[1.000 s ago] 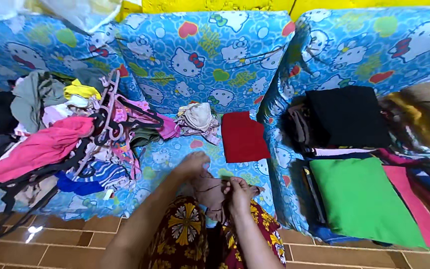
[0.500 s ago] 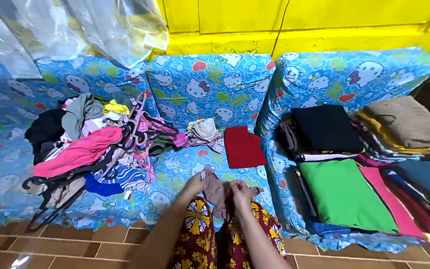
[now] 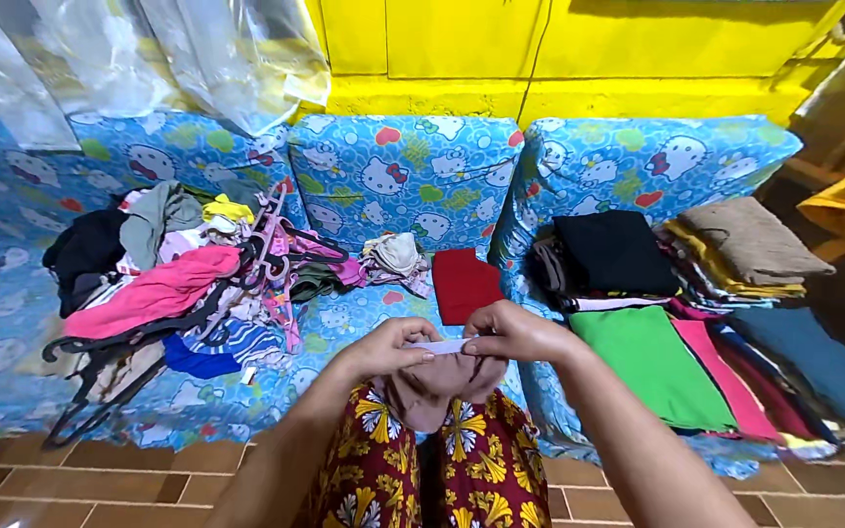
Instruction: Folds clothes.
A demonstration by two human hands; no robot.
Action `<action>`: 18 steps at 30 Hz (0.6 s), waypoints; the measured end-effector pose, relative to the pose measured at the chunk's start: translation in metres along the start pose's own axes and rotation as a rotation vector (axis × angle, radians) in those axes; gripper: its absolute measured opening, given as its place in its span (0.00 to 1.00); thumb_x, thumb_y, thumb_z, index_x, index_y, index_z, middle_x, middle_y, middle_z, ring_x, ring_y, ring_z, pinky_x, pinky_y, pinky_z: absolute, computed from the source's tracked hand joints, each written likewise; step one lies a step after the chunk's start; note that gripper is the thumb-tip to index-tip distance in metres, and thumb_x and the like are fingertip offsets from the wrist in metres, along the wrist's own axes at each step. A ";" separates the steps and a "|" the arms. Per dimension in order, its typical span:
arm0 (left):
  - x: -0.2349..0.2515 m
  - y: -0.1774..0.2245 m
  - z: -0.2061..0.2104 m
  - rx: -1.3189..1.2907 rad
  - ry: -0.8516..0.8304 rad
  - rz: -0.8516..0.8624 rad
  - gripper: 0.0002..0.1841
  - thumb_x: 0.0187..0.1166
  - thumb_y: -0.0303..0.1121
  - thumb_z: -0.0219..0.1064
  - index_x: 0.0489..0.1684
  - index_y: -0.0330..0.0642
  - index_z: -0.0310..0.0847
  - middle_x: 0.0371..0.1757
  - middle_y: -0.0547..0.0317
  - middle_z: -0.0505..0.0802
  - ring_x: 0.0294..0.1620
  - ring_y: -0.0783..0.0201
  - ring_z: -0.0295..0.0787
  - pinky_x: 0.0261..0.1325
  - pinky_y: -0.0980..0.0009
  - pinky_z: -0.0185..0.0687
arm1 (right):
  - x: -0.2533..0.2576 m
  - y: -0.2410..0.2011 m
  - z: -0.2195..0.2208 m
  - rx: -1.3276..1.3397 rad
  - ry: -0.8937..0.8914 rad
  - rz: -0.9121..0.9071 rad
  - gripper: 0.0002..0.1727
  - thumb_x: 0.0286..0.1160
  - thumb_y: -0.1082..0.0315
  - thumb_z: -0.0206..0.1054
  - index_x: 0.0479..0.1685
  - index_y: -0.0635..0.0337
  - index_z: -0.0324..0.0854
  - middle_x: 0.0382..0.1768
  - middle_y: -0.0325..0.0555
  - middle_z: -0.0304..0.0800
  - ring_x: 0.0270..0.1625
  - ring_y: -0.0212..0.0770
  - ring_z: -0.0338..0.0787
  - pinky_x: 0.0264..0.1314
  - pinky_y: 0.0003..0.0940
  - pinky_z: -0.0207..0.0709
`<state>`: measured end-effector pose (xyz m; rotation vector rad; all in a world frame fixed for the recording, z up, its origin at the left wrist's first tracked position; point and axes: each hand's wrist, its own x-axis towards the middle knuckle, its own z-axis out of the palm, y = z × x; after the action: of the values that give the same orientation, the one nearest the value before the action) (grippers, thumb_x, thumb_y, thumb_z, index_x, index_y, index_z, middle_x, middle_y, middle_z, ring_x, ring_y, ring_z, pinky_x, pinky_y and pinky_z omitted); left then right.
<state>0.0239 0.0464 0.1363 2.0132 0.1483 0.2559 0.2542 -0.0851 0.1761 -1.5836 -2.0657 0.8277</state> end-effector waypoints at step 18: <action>-0.096 0.069 -0.070 1.629 0.637 0.004 0.17 0.77 0.35 0.69 0.60 0.36 0.85 0.60 0.40 0.90 0.70 0.37 0.83 0.79 0.23 0.50 | -0.040 -0.014 -0.004 -0.925 0.817 0.060 0.18 0.69 0.66 0.75 0.58 0.58 0.88 0.60 0.59 0.92 0.70 0.76 0.82 0.74 0.88 0.52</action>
<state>-0.0870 0.0558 0.2166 3.4273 1.0123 1.0081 0.2576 -0.1248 0.1899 -1.9211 -1.7888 -0.8147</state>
